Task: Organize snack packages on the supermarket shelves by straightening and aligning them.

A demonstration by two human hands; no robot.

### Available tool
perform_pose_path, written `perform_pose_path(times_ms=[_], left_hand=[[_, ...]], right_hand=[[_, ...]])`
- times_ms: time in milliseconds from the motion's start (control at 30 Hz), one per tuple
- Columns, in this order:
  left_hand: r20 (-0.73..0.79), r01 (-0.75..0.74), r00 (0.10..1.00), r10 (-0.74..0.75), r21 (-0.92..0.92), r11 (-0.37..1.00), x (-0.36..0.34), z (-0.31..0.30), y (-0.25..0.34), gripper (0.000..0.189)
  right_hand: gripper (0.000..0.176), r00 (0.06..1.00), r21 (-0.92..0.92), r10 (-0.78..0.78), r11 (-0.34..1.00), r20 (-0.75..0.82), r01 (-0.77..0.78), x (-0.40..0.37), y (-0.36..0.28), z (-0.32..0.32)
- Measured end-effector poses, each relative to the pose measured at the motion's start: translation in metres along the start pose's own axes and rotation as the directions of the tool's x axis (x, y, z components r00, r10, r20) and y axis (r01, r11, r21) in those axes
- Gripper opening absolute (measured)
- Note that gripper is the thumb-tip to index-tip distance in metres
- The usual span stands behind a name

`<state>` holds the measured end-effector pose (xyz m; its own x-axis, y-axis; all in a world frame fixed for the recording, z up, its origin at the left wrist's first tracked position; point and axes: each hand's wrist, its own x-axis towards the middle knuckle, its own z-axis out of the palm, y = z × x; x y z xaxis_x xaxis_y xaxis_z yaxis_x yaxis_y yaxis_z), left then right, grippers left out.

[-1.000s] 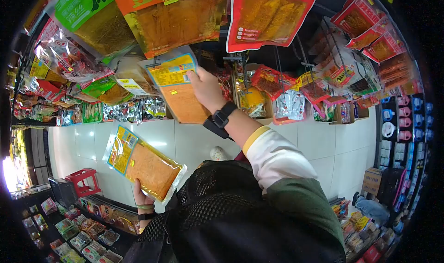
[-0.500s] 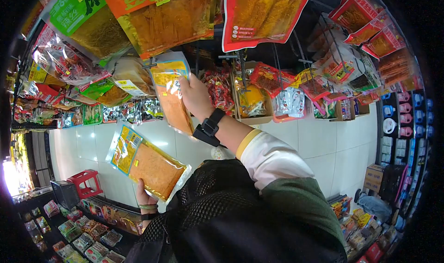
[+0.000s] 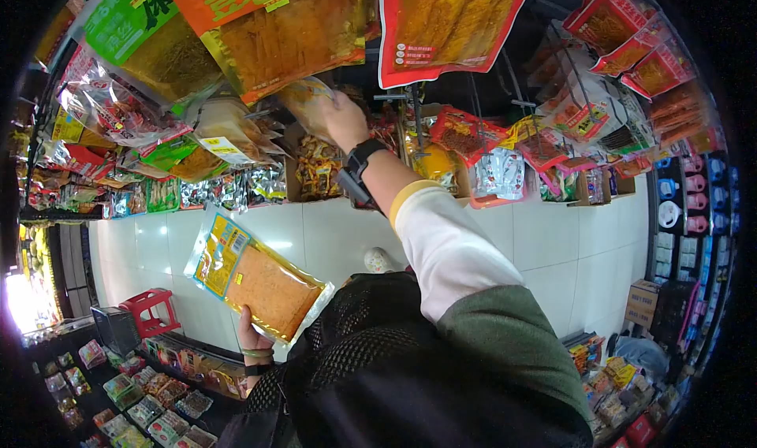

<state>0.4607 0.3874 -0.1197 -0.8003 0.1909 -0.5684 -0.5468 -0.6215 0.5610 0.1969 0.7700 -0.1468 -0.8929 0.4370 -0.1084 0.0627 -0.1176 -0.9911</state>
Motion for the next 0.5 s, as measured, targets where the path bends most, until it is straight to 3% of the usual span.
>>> perform_pose_path(times_ms=[33,100,200,233,300,367,400,433,500], left_hand=[[0.002,-0.004,1.000,0.004,0.003,1.000,-0.001,0.001,0.000,0.060],[0.003,-0.006,1.000,0.006,0.003,1.000,-0.001,0.001,-0.002,0.060],[0.001,0.001,1.000,-0.001,-0.018,1.000,0.001,-0.001,-0.003,0.060],[-0.012,0.009,1.000,-0.009,-0.012,1.000,0.002,0.002,-0.002,0.060],[-0.024,0.019,1.000,-0.019,-0.011,1.000,0.006,0.008,-0.001,0.060],[0.015,0.054,0.998,-0.054,-0.007,0.999,0.014,0.014,0.001,0.058],[0.046,0.069,0.997,-0.068,-0.029,0.997,0.020,0.017,0.002,0.056],[0.045,0.071,0.997,-0.070,-0.029,0.997,0.025,0.023,0.003,0.056],[0.112,0.058,0.992,-0.064,0.056,0.997,0.035,0.041,0.007,0.055]], right_hand=[[0.035,1.000,0.000,0.000,1.000,0.002,0.000,-0.002,-0.004,-0.008],[0.038,0.992,-0.373,0.023,0.925,-0.124,-0.068,-0.011,-0.015,-0.025],[0.040,0.978,-0.385,-0.070,0.923,-0.197,-0.012,-0.012,0.043,-0.045],[0.039,0.973,-0.497,-0.061,0.866,-0.221,-0.058,-0.037,0.021,-0.047],[0.037,0.989,-0.499,0.035,0.861,-0.141,-0.102,-0.070,0.018,-0.049],[0.036,0.998,-0.480,0.044,0.877,0.042,-0.018,-0.103,0.018,-0.047],[0.037,0.953,-0.331,0.188,0.938,0.239,-0.102,-0.117,0.006,-0.042],[0.037,0.850,-0.190,0.283,0.957,0.444,-0.219,-0.130,-0.013,-0.035],[0.038,0.587,-0.114,0.470,0.835,0.659,-0.539,-0.155,-0.061,-0.021]])
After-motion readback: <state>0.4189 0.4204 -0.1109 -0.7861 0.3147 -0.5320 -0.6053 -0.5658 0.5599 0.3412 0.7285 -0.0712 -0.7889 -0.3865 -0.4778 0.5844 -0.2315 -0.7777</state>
